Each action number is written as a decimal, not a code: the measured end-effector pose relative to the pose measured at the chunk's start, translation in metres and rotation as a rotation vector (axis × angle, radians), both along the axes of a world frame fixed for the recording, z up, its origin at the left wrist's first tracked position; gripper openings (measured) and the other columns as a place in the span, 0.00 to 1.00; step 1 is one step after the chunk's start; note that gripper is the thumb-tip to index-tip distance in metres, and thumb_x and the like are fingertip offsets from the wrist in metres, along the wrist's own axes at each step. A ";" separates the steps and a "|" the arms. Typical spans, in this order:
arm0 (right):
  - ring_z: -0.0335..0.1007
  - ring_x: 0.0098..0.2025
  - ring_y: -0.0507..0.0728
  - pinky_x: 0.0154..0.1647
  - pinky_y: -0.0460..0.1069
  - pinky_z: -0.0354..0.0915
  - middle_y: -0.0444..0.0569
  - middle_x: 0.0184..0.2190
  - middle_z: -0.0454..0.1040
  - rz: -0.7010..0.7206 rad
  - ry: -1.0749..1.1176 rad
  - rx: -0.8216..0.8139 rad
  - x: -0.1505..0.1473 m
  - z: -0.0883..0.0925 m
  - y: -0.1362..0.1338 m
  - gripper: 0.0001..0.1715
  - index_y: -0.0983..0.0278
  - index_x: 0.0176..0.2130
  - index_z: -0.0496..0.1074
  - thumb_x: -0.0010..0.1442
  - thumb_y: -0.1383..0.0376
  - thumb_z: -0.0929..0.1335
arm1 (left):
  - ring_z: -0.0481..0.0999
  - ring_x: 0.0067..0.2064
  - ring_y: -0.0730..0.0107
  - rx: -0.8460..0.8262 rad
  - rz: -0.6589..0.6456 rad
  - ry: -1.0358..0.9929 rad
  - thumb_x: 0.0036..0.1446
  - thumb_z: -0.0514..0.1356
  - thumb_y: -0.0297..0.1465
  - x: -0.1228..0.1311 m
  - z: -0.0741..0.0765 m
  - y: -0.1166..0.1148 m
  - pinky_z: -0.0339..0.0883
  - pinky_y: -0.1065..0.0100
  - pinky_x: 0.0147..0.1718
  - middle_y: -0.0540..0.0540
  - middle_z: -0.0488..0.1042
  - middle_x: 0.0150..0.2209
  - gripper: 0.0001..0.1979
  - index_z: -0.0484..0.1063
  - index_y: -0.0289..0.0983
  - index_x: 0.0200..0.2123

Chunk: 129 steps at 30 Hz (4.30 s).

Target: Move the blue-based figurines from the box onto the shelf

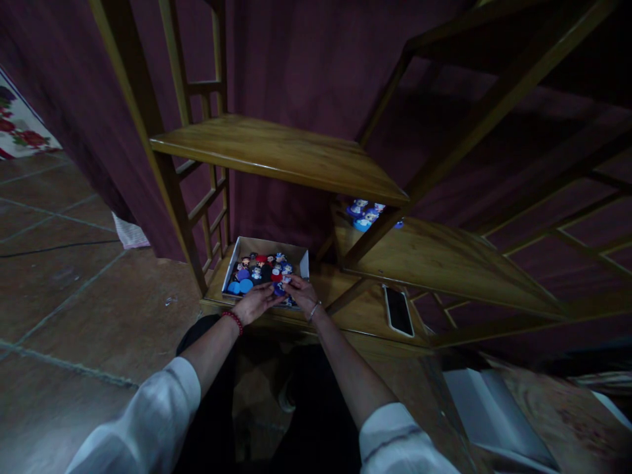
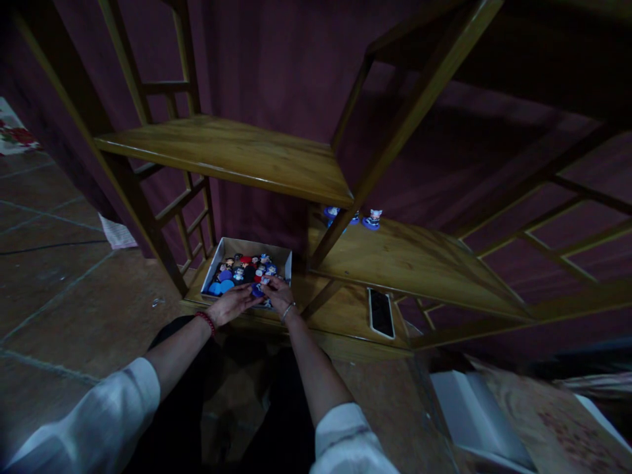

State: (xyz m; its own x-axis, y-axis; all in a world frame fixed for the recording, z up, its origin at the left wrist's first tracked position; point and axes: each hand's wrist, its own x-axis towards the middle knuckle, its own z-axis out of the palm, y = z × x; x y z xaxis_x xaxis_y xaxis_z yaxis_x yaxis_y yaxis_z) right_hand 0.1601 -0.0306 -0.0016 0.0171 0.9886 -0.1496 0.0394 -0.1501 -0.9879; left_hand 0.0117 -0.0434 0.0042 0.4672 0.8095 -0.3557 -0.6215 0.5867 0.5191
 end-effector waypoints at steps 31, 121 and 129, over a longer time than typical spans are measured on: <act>0.70 0.33 0.53 0.39 0.50 0.65 0.45 0.30 0.75 -0.028 -0.123 0.064 0.004 -0.006 0.004 0.21 0.62 0.37 0.72 0.41 0.60 0.69 | 0.73 0.37 0.67 0.023 -0.011 -0.033 0.49 0.57 0.19 0.000 0.000 0.000 0.58 0.52 0.50 0.43 0.73 0.28 0.03 0.70 0.28 0.27; 0.67 0.34 0.52 0.38 0.47 0.63 0.43 0.31 0.73 0.216 -0.777 0.322 -0.004 0.014 -0.010 0.13 0.58 0.37 0.70 0.48 0.69 0.66 | 0.74 0.33 0.65 -0.184 -0.058 -0.010 0.56 0.47 0.26 -0.006 0.005 0.003 0.64 0.53 0.44 0.41 0.73 0.27 0.10 0.66 0.29 0.30; 0.66 0.37 0.54 0.42 0.49 0.60 0.44 0.30 0.72 0.225 -0.847 0.403 -0.010 0.026 -0.014 0.12 0.58 0.35 0.71 0.49 0.71 0.66 | 0.74 0.31 0.68 -0.166 0.009 -0.004 0.55 0.49 0.25 -0.006 0.016 -0.003 0.61 0.53 0.46 0.44 0.72 0.25 0.09 0.67 0.30 0.28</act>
